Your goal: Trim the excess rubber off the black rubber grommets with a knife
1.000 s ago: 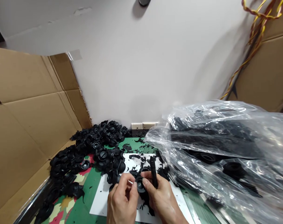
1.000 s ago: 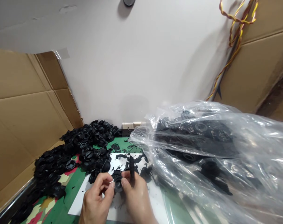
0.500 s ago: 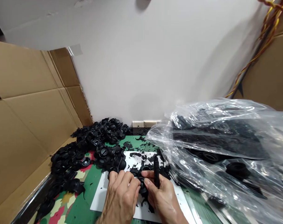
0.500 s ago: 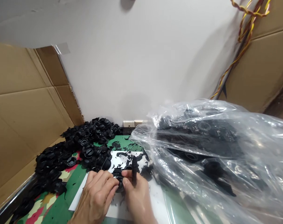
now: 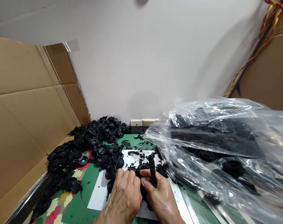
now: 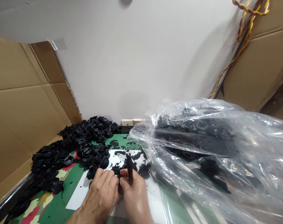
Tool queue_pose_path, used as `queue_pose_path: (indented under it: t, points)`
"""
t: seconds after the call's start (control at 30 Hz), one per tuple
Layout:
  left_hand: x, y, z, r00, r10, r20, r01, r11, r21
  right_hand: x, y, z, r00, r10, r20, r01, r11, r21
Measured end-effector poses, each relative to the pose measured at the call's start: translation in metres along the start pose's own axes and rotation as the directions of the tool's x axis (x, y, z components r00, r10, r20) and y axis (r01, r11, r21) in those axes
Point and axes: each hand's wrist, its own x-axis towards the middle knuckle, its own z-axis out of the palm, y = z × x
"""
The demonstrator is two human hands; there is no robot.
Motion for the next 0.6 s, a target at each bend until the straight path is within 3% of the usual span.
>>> queue_pose_path:
  t: [0.1, 0.2, 0.27, 0.4, 0.6]
  points:
    - [-0.003, -0.004, -0.002, 0.992, -0.128, 0.023, 0.130, 0.971, -0.200, 0.002, 0.004, -0.003, 1.000, 0.012, 0.018, -0.012, 0.999, 0.041]
    - [-0.008, -0.007, -0.002, 0.945, -0.293, 0.146, 0.327, 0.848, -0.417, 0.004, 0.011, -0.002, 0.994, 0.093, 0.058, -0.099, 0.988, 0.119]
    - [-0.011, -0.008, -0.001, 0.921, -0.339, 0.192, 0.389, 0.788, -0.477, 0.006, 0.015, 0.000, 0.987, 0.137, 0.078, -0.149, 0.975, 0.163]
    - [-0.010, -0.007, -0.002, 0.948, -0.293, 0.124, 0.317, 0.833, -0.453, 0.010, 0.018, 0.003, 0.973, 0.203, 0.111, -0.222, 0.954, 0.203]
    - [-0.002, -0.010, -0.011, 0.993, -0.117, -0.002, 0.113, 0.963, -0.244, 0.012, 0.017, 0.001, 0.980, 0.185, 0.071, -0.196, 0.960, 0.201]
